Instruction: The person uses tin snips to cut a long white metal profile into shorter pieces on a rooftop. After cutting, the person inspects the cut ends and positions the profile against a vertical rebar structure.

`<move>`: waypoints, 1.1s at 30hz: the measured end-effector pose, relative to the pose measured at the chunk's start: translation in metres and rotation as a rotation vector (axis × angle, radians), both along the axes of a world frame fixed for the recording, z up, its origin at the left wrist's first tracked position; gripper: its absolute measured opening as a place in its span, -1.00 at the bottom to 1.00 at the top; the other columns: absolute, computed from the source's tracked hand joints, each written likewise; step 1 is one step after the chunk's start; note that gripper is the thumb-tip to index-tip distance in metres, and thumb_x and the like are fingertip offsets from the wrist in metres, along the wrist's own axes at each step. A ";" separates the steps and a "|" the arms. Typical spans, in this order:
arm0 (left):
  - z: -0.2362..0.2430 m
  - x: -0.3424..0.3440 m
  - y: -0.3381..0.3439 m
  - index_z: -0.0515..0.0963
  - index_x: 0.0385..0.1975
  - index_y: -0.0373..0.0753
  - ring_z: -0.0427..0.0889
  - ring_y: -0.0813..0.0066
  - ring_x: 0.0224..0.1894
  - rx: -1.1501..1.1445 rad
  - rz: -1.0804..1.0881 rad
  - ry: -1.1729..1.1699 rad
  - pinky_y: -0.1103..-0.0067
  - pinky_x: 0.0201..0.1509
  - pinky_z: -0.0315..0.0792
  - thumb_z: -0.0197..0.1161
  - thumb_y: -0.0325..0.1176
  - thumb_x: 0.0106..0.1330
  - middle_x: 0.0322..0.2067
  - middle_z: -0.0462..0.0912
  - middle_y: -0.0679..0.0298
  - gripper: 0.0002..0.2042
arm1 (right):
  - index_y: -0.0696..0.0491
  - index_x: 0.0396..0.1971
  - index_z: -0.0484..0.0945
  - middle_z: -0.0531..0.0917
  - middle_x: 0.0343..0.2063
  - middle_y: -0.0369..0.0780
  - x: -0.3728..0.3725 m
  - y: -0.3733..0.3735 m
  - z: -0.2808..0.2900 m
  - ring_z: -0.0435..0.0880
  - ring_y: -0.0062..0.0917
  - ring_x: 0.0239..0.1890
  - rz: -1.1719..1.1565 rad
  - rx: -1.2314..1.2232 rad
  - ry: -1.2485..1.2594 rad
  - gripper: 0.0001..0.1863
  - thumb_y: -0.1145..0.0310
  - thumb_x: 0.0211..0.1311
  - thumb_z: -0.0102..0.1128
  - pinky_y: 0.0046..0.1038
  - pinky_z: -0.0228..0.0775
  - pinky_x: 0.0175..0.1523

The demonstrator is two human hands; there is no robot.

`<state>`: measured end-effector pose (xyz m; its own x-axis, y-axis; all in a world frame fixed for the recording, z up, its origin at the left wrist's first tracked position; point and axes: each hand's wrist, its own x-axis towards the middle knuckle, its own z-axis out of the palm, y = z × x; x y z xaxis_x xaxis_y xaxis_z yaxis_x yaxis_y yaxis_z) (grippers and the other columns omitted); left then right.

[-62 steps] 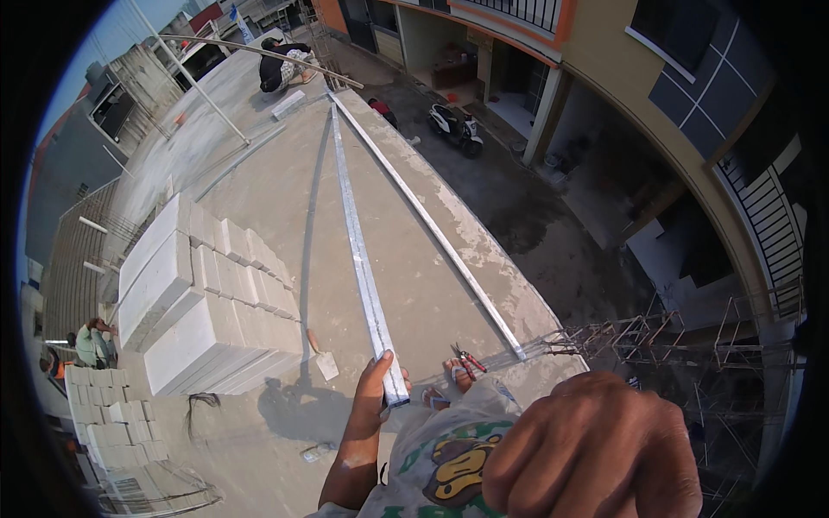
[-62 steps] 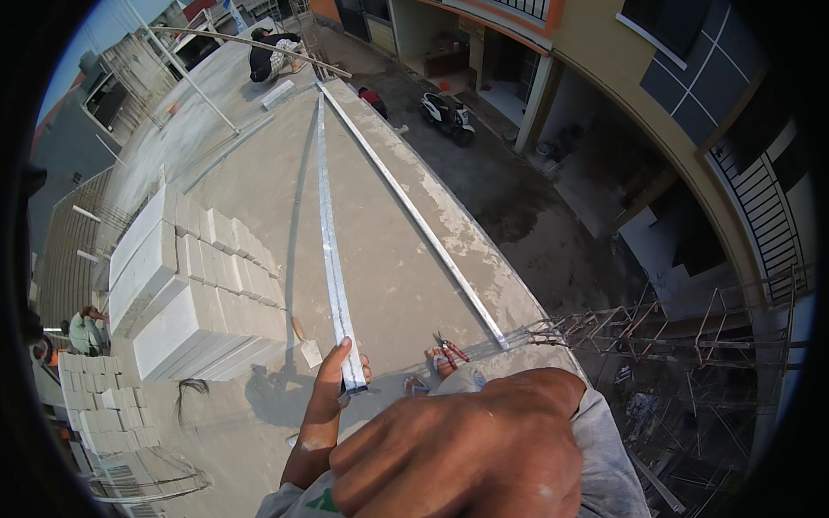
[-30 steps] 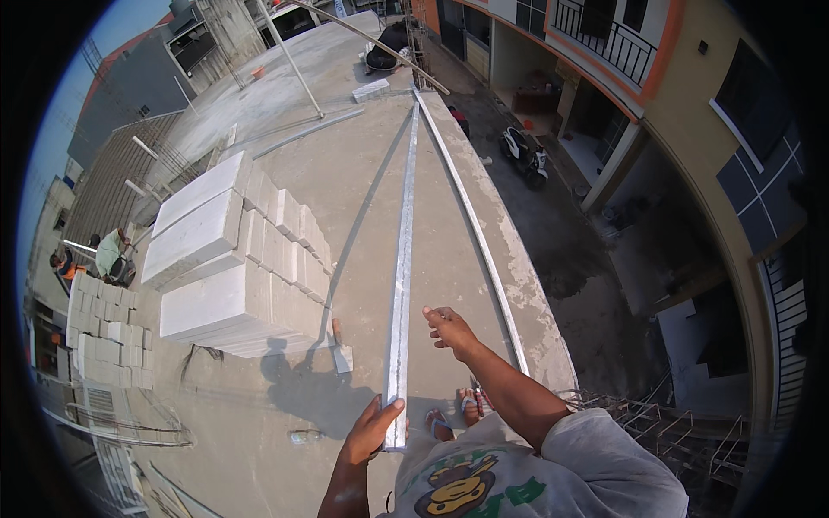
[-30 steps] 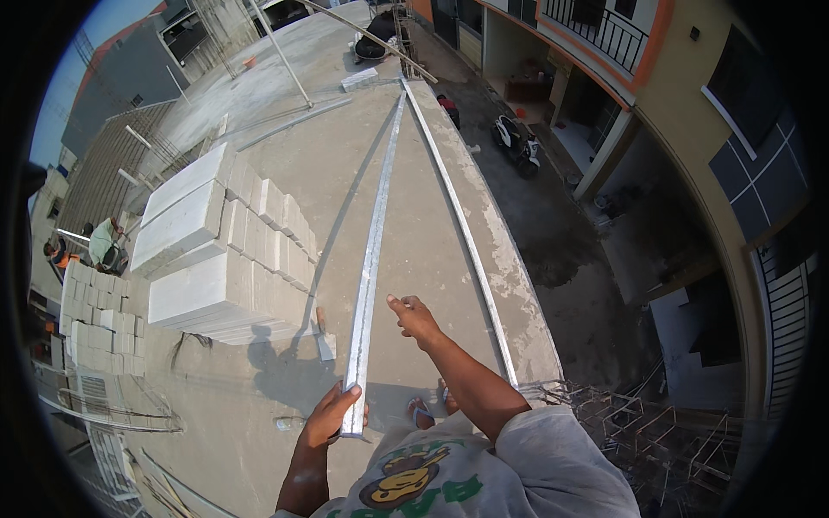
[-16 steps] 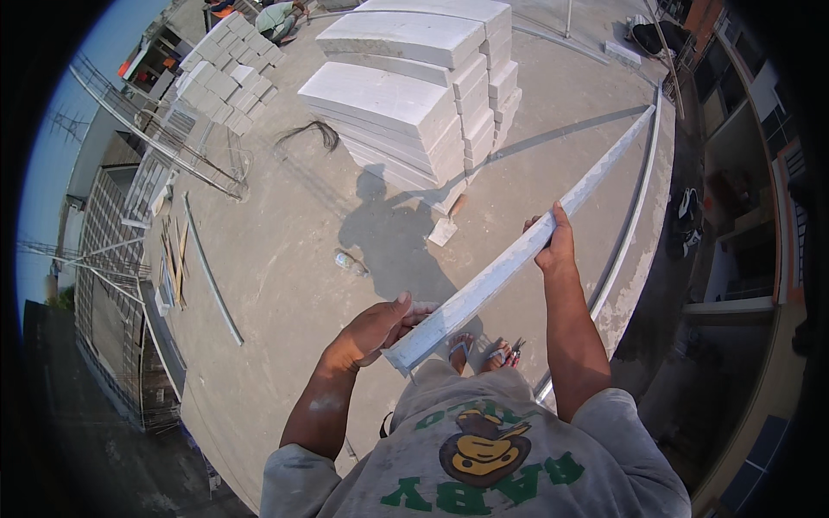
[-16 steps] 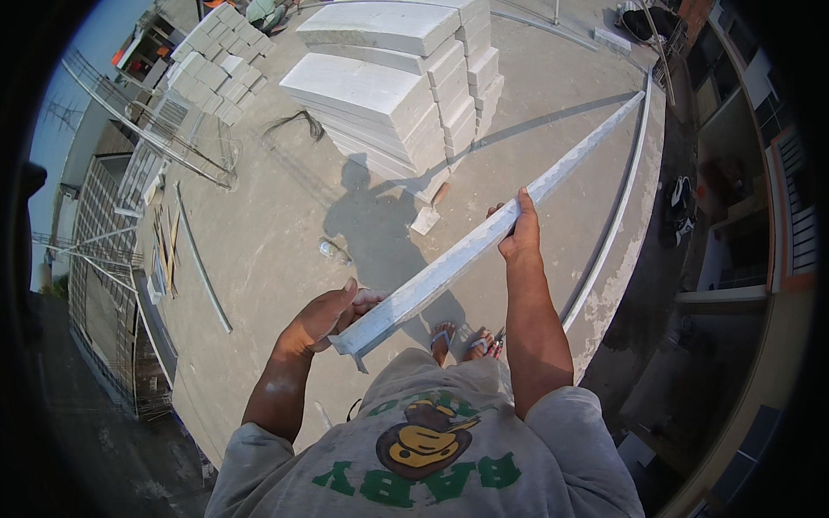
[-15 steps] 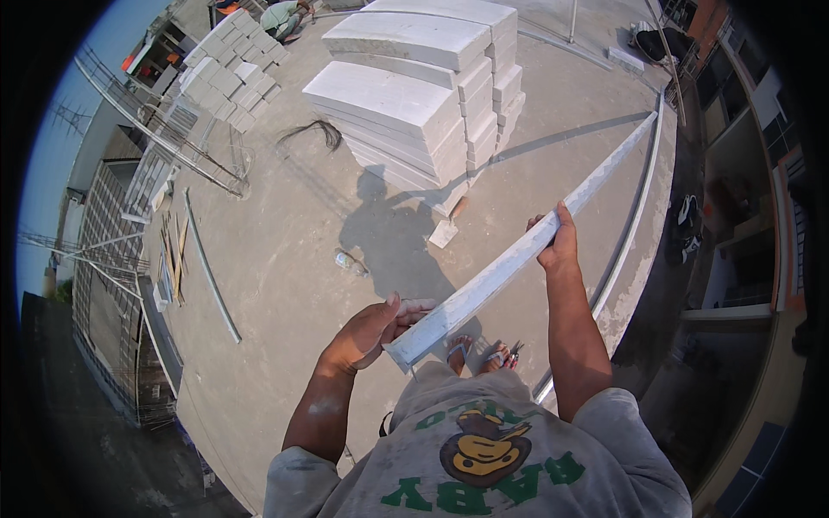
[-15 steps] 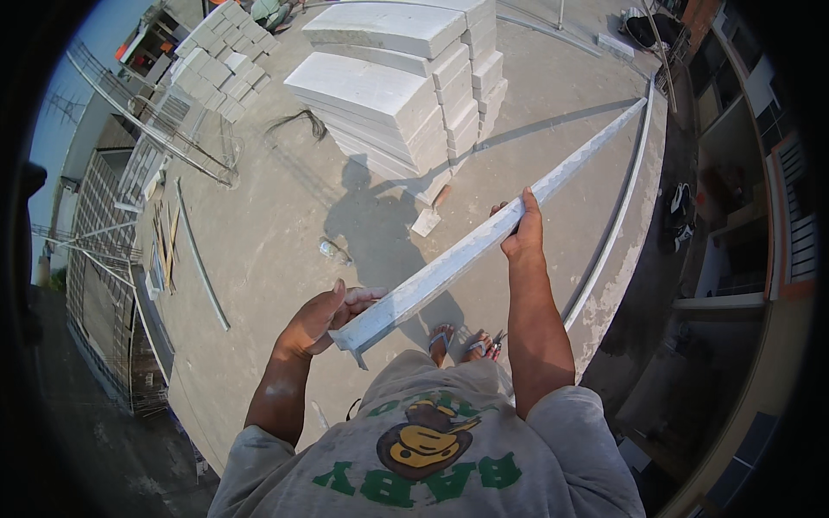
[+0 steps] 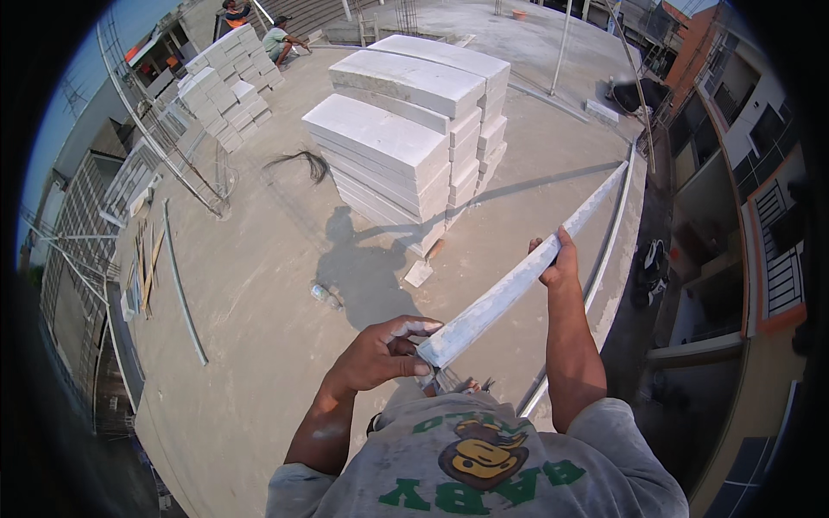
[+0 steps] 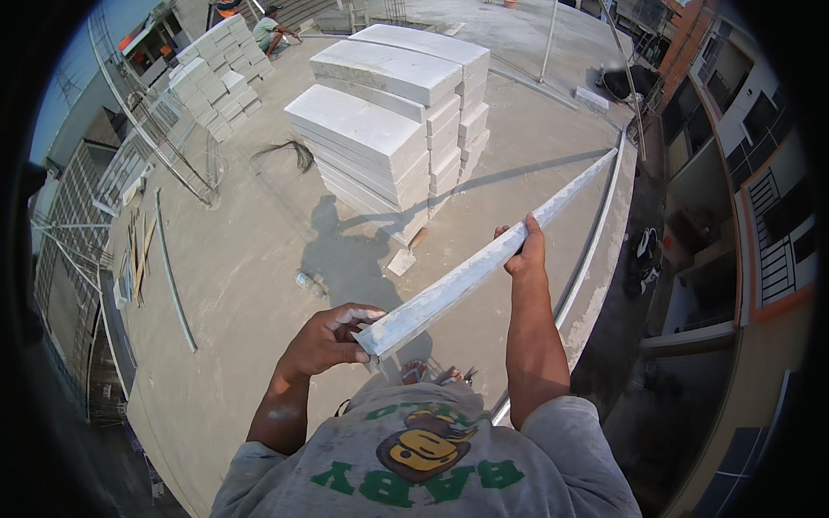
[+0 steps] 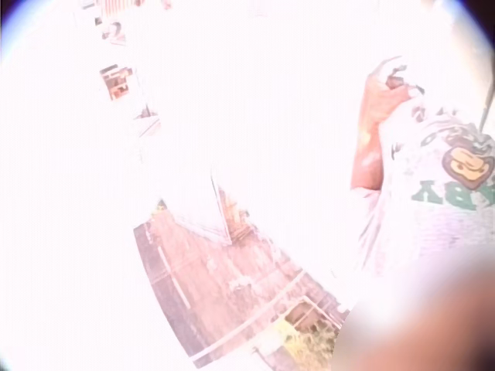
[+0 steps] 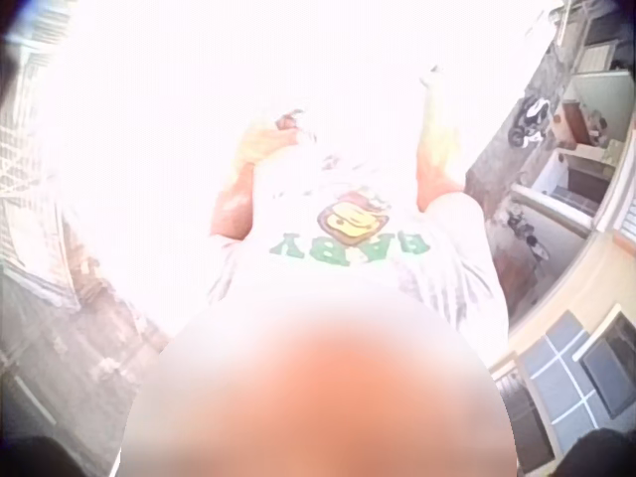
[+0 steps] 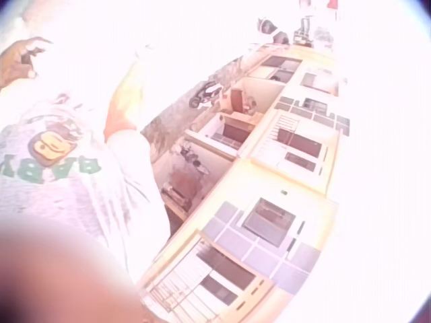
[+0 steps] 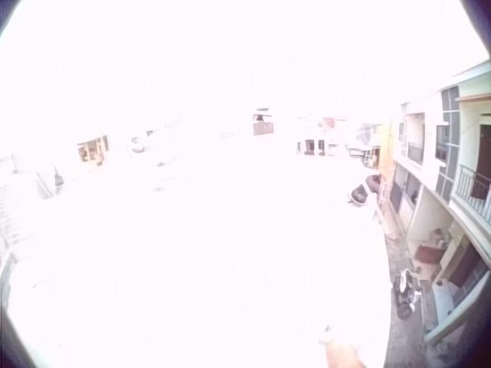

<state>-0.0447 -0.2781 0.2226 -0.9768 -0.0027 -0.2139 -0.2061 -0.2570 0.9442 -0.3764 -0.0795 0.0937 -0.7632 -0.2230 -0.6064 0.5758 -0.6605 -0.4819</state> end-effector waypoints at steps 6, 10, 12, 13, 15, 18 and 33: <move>0.033 -0.008 0.015 0.41 0.17 -0.39 0.62 0.50 -0.07 -0.380 -0.142 0.130 0.54 0.05 0.47 0.40 -0.34 0.20 -0.06 0.64 0.07 -0.45 | 0.05 -0.11 0.26 0.47 -0.48 -0.09 -0.002 0.016 0.003 0.54 -0.26 -0.45 -0.046 -0.031 0.006 -0.56 0.06 0.26 0.15 -0.28 0.55 -0.31; 0.033 -0.001 0.029 0.46 0.12 -0.39 0.68 0.50 -0.24 -0.555 -0.090 0.206 0.57 -0.12 0.51 0.38 -0.31 0.19 -0.17 0.67 0.00 -0.49 | 0.02 -0.11 0.25 0.46 -0.50 -0.11 -0.004 0.024 0.003 0.53 -0.29 -0.48 -0.050 -0.072 0.024 -0.58 0.08 0.26 0.15 -0.29 0.55 -0.34; 0.028 0.002 0.035 0.49 0.07 -0.41 0.70 0.43 -0.37 -0.654 -0.026 0.290 0.55 -0.25 0.53 0.38 -0.31 0.18 -0.26 0.68 -0.03 -0.52 | 0.02 -0.11 0.25 0.46 -0.51 -0.11 -0.005 0.025 0.003 0.52 -0.29 -0.49 -0.055 -0.080 0.028 -0.59 0.08 0.26 0.15 -0.30 0.55 -0.35; 0.024 0.002 0.037 0.51 0.04 -0.41 0.69 0.38 -0.43 -0.735 0.012 0.351 0.54 -0.30 0.53 0.38 -0.32 0.17 -0.30 0.68 -0.02 -0.54 | 0.01 -0.11 0.25 0.46 -0.51 -0.11 -0.005 0.024 0.003 0.52 -0.30 -0.50 -0.061 -0.076 0.027 -0.59 0.09 0.26 0.15 -0.30 0.55 -0.35; 0.015 0.000 0.040 0.54 -0.02 -0.41 0.66 0.28 -0.53 -0.899 0.100 0.515 0.50 -0.41 0.52 0.37 -0.35 0.16 -0.37 0.68 -0.01 -0.59 | 0.01 -0.11 0.25 0.46 -0.52 -0.12 -0.005 0.021 0.003 0.52 -0.30 -0.51 -0.070 -0.067 0.018 -0.59 0.09 0.26 0.15 -0.30 0.55 -0.36; 0.009 0.001 0.040 0.57 -0.08 -0.42 0.64 0.25 -0.56 -0.923 0.160 0.574 0.50 -0.47 0.49 0.37 -0.35 0.16 -0.40 0.68 0.00 -0.63 | 0.01 -0.11 0.25 0.46 -0.52 -0.13 -0.005 0.018 0.002 0.52 -0.31 -0.51 -0.079 -0.052 -0.009 -0.60 0.09 0.26 0.15 -0.30 0.55 -0.36; 0.043 0.013 0.060 0.61 -0.17 -0.40 0.75 0.28 -0.30 -1.099 0.302 0.369 0.51 -0.22 0.61 0.41 -0.43 0.01 -0.32 0.71 0.02 -0.65 | 0.06 -0.09 0.26 0.47 -0.48 -0.09 -0.006 0.019 0.005 0.54 -0.29 -0.48 -0.050 -0.033 -0.003 -0.57 0.07 0.26 0.14 -0.27 0.55 -0.32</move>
<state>-0.0314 -0.2181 0.2653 -0.9074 -0.2481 0.3393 0.0535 0.7325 0.6786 -0.3829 -0.0603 0.0987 -0.7723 -0.2042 -0.6015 0.5429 -0.7039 -0.4581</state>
